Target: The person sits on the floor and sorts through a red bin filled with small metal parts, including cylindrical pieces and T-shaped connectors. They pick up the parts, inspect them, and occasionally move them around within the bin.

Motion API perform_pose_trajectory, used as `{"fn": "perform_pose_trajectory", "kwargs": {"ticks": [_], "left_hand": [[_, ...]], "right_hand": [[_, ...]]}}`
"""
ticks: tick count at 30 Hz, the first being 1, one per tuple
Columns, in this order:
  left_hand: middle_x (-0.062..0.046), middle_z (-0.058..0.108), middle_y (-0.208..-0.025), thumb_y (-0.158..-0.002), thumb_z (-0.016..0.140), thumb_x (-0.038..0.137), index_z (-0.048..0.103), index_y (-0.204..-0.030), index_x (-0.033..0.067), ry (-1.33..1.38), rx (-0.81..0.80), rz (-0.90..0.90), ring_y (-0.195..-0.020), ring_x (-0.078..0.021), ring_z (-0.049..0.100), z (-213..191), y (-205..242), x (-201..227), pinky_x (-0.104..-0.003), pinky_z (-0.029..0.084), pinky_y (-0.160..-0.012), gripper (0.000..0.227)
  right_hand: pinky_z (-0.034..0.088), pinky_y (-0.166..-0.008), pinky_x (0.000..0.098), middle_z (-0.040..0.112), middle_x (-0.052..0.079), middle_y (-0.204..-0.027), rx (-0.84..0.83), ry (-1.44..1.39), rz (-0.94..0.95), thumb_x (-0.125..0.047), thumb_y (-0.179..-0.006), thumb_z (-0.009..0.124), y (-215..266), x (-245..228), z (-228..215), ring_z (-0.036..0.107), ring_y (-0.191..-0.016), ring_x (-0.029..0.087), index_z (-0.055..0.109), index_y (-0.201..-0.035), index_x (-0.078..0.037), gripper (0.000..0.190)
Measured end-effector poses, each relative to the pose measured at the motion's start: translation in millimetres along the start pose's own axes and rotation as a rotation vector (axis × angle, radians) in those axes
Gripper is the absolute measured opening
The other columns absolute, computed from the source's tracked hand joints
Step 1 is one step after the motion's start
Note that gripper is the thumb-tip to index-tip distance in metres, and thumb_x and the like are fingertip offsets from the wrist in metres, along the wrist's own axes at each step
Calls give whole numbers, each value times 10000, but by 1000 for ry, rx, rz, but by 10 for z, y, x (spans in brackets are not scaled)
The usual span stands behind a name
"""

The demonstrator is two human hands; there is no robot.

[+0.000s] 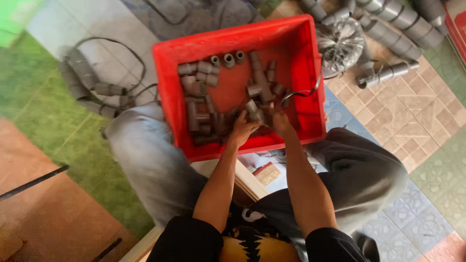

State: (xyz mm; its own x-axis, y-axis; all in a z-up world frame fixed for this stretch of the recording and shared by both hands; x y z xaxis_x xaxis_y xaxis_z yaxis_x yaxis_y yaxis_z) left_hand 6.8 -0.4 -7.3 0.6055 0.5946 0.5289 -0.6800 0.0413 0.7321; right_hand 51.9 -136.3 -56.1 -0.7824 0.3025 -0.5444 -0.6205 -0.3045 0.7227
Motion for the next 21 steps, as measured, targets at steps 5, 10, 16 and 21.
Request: {"fn": "perform_pose_trajectory", "kwargs": {"ticks": [5, 10, 16, 21], "left_hand": [[-270, 13, -1605, -776, 800, 507, 59, -1580, 37, -158, 2, -32, -1477, -484, 60, -51, 475, 261, -629, 251, -1155, 1190], [-287, 272, -1536, -805, 844, 519, 213, -1540, -2, -160, 121, 114, -1426, -450, 297, -371, 359, 148, -594, 366, -1124, 1099], [-329, 466, -1391, -840, 754, 503, 410, -1422, -92, -141, 463, 189, -1304, -404, 500, -748, 162, 97, -521, 466, -1050, 901], [-207, 528, -1190, -778, 806, 586, 470, -1365, -41, 39, 473, 148, -1133, -302, 567, -912, 219, 116, -470, 594, -864, 922]], "right_hand": [[419, -1074, 521, 610, 280, -1236, 203, 1099, -227, -686, -970, 409, -102, 162, 592, 555, -1221, 433, 623, -1218, 14, 773], [496, -935, 488, 591, 208, -1145, 59, 1334, -488, -416, -956, 470, 60, 452, 816, 610, -1105, 409, 639, -1178, -34, 472], [549, -875, 426, 677, 94, -1020, -146, 1180, -659, -249, -812, 737, 306, 331, 916, 678, -1022, 315, 662, -1215, -171, 418], [543, -752, 384, 735, 65, -744, -185, 1159, -562, -338, -856, 749, 369, 300, 951, 709, -781, 216, 801, -956, -245, 146]]}}
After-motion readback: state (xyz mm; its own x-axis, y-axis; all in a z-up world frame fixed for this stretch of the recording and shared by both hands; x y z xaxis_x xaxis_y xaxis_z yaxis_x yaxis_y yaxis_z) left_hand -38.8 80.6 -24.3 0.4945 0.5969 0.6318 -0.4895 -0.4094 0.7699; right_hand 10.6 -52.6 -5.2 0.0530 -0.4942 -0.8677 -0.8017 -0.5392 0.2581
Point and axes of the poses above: each hand's wrist, its own y-axis away from the middle knuckle, its own z-axis out of the palm, x = y × z, the point moved 1 cm from there along -y, towards the middle knuckle
